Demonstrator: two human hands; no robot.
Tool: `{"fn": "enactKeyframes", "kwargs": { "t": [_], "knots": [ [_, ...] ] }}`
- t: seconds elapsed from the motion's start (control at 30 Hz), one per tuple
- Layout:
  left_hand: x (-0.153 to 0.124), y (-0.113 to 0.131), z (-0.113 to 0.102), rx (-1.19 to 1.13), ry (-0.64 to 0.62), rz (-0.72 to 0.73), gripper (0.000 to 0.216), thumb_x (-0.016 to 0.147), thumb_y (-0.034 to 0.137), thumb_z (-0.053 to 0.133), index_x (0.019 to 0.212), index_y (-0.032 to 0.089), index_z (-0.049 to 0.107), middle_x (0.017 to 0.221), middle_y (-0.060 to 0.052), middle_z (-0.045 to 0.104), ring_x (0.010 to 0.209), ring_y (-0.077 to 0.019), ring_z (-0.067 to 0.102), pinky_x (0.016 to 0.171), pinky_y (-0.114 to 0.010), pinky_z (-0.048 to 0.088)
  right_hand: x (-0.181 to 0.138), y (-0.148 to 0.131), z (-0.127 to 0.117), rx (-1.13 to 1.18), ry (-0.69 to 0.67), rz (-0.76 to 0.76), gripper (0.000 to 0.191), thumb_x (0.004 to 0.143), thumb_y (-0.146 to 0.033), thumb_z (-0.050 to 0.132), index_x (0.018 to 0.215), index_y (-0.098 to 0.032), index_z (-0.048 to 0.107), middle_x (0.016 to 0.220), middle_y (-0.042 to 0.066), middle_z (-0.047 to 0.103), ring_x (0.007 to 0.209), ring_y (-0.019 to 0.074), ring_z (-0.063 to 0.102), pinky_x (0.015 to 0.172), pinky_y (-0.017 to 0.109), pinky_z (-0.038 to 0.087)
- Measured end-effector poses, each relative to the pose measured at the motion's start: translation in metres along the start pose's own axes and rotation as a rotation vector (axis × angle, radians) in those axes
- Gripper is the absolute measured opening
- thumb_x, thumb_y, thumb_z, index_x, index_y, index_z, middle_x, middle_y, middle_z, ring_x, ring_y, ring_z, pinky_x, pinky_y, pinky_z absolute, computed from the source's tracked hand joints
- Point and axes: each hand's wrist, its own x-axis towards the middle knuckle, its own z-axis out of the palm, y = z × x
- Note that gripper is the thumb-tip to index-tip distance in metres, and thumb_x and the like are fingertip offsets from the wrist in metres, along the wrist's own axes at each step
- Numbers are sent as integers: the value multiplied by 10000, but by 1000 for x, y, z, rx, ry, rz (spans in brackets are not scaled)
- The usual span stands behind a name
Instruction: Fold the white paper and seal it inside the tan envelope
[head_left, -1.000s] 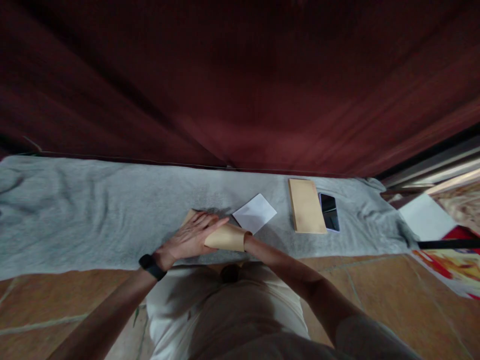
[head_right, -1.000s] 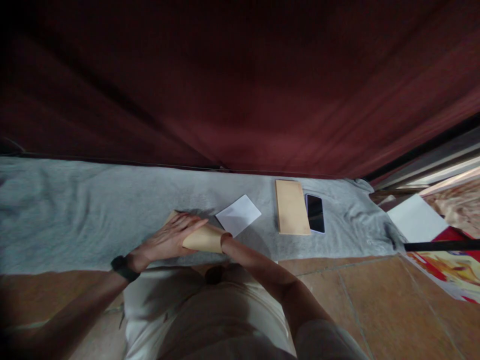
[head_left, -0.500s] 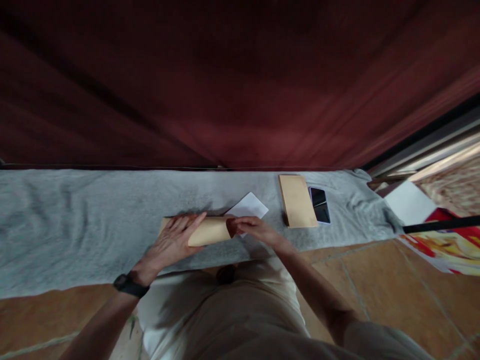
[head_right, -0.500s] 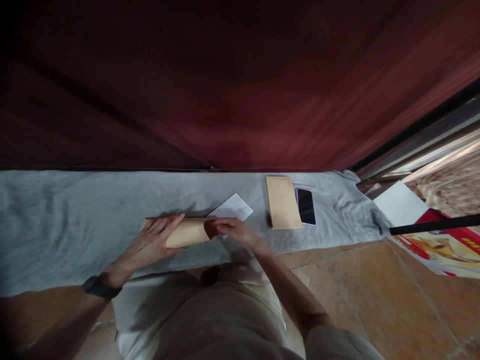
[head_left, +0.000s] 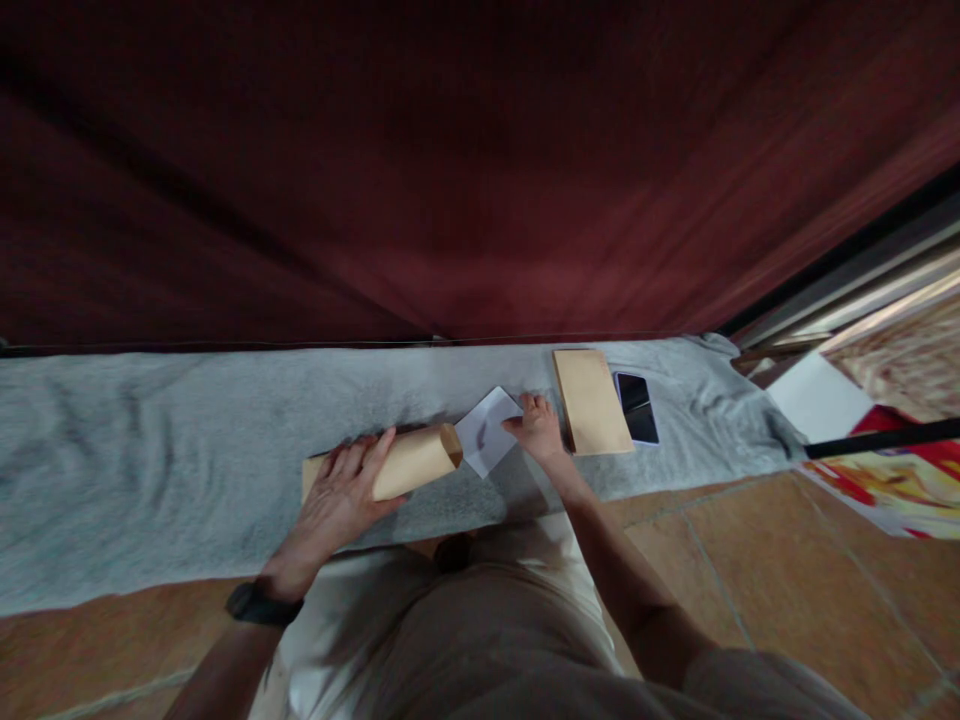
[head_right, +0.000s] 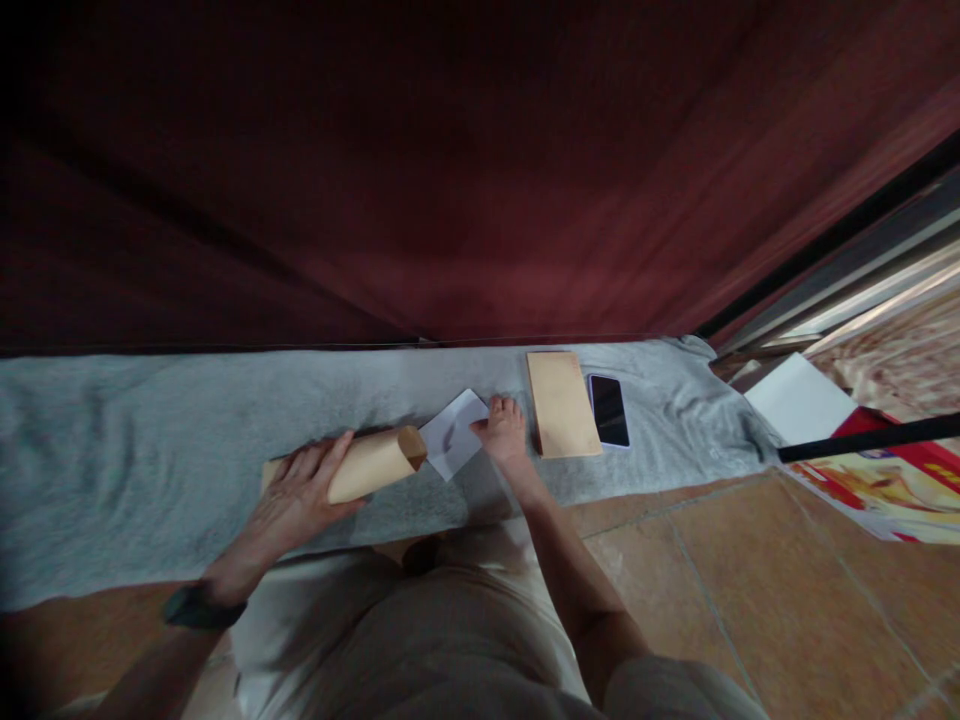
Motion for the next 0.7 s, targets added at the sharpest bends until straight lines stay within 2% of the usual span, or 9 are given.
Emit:
{"fn": "enactKeyframes", "kwargs": {
  "t": [0.1,0.17,0.27,0.33,0.43,0.57,0.7],
  "knots": [
    [-1,1,1,-12,6,-15,974,861,507,697,1664,181,254,1392,-201,617,1269,-403,594,1097,-536,447,5,4,3,59,4,5,552,835,-349,822,1313,-143,637,1260,185,657,1173,346,588,1002,428,473],
    [-2,1,0,-15,2,-23,978,855,501,709,1664,188,259,1404,-199,611,1275,-400,593,1106,-538,441,8,11,6,179,12,0,433,798,-284,814,1193,-161,686,1174,156,691,1144,333,604,1008,432,475],
    [-2,1,-1,-5,-12,-34,1006,844,484,737,1672,211,236,1411,-189,604,1280,-392,588,1124,-534,427,11,23,11,485,-31,-4,121,767,-215,728,885,-222,703,908,48,713,942,262,654,912,386,509],
    [-3,1,-2,-1,-23,-39,1019,842,480,745,1675,219,220,1415,-185,601,1293,-389,579,1132,-530,422,10,31,11,628,-65,-8,27,758,-224,681,749,-236,658,756,-2,674,782,215,645,791,333,515],
    [-3,1,-2,-7,-34,-48,1015,841,480,743,1672,221,221,1428,-185,596,1316,-389,568,1144,-531,411,4,40,9,719,-59,-5,61,747,-285,662,723,-234,638,690,-21,647,692,186,620,684,289,488],
    [-3,1,-1,-31,-44,-50,1008,836,469,741,1669,233,226,1465,-190,577,1365,-394,546,1174,-550,383,-6,41,9,843,-38,3,190,757,-402,646,813,-222,665,719,-14,667,691,178,620,668,280,485],
    [-2,0,1,-50,-78,-50,1082,789,460,787,1672,225,207,1523,-215,525,1433,-413,491,1212,-594,333,-15,35,13,998,-141,-26,284,706,-469,704,814,-206,716,715,-16,688,676,177,614,645,278,484]
  ]
}}
